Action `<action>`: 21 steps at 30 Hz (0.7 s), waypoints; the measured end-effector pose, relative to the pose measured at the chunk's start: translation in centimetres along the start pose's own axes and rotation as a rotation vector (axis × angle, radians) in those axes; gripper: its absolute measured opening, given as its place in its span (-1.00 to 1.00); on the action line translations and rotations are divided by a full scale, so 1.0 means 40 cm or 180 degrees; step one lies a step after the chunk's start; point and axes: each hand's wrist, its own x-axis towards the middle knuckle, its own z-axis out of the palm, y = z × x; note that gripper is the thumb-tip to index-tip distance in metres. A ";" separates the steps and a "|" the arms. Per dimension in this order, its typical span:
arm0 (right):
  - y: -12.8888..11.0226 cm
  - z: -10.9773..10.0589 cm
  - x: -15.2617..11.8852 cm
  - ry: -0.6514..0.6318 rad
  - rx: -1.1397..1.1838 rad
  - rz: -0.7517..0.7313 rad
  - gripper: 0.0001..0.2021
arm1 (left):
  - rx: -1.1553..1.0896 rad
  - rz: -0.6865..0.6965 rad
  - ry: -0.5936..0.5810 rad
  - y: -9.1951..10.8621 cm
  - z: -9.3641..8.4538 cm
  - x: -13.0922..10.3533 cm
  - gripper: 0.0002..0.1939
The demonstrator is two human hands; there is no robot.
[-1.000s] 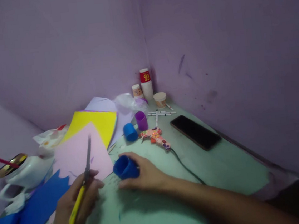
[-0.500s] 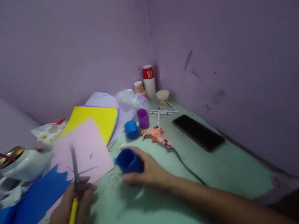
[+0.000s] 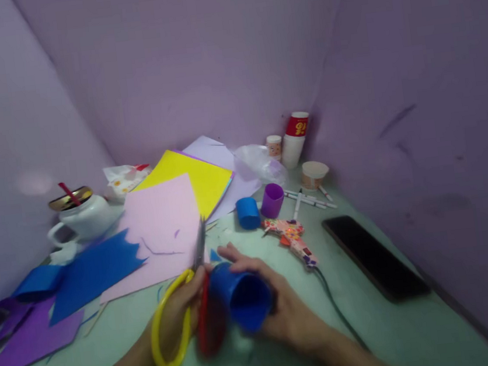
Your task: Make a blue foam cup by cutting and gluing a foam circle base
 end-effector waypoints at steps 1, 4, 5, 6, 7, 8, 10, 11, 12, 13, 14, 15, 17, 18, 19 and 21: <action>-0.006 0.002 -0.001 -0.0131 -0.0079 0.0037 -0.47 | 0.0018 0.0089 0.0034 -0.004 -0.005 -0.003 -0.60; -0.027 0.013 -0.006 -0.0453 -0.0386 0.0161 -0.47 | 0.0101 0.0376 0.0135 -0.008 -0.019 -0.018 -0.64; -0.033 0.015 -0.008 -0.0547 -0.0469 0.0183 -0.42 | 0.0133 0.0436 0.0153 -0.008 -0.022 -0.023 -0.64; -0.037 0.017 -0.010 -0.0621 -0.0523 0.0190 -0.36 | 0.0167 0.0473 0.0158 -0.009 -0.024 -0.028 -0.64; -0.040 0.019 -0.010 -0.0658 -0.0546 0.0194 -0.28 | 0.0206 0.0498 0.0158 -0.010 -0.025 -0.032 -0.65; -0.041 0.020 -0.010 -0.0645 -0.0539 0.0196 -0.22 | 0.0268 0.0528 0.0153 -0.011 -0.025 -0.035 -0.65; -0.039 0.022 -0.007 -0.0526 -0.0473 0.0205 -0.20 | 0.0442 0.0621 0.0136 -0.014 -0.024 -0.039 -0.66; -0.035 0.022 -0.004 -0.0452 -0.0414 0.0219 -0.23 | 0.0551 0.0677 0.0135 -0.015 -0.023 -0.041 -0.66; -0.031 0.023 0.000 -0.0376 -0.0329 0.0244 -0.27 | 0.0659 0.0721 0.0136 -0.016 -0.022 -0.042 -0.65; -0.025 0.023 0.003 -0.0295 -0.0225 0.0266 -0.31 | 0.0752 0.0739 0.0130 -0.015 -0.021 -0.042 -0.64; -0.019 0.023 0.006 -0.0214 -0.0098 0.0307 -0.33 | 0.0828 0.0726 0.0110 -0.014 -0.019 -0.043 -0.62; -0.013 0.023 0.009 -0.0122 0.0057 0.0381 -0.34 | 0.0887 0.0692 0.0079 -0.011 -0.018 -0.044 -0.61; 0.001 0.021 0.012 0.0132 0.0452 0.0537 -0.32 | 0.1023 0.0609 0.0011 -0.001 -0.015 -0.048 -0.60; 0.007 0.020 0.012 0.0254 0.0662 0.0614 -0.29 | 0.1111 0.0568 -0.0011 0.005 -0.013 -0.051 -0.59; 0.012 0.018 0.012 0.0353 0.0843 0.0694 -0.25 | 0.1234 0.0545 -0.0022 0.011 -0.011 -0.055 -0.60; 0.015 0.016 0.010 0.0435 0.1036 0.0811 -0.19 | 0.1536 0.0548 -0.0046 0.023 -0.008 -0.062 -0.61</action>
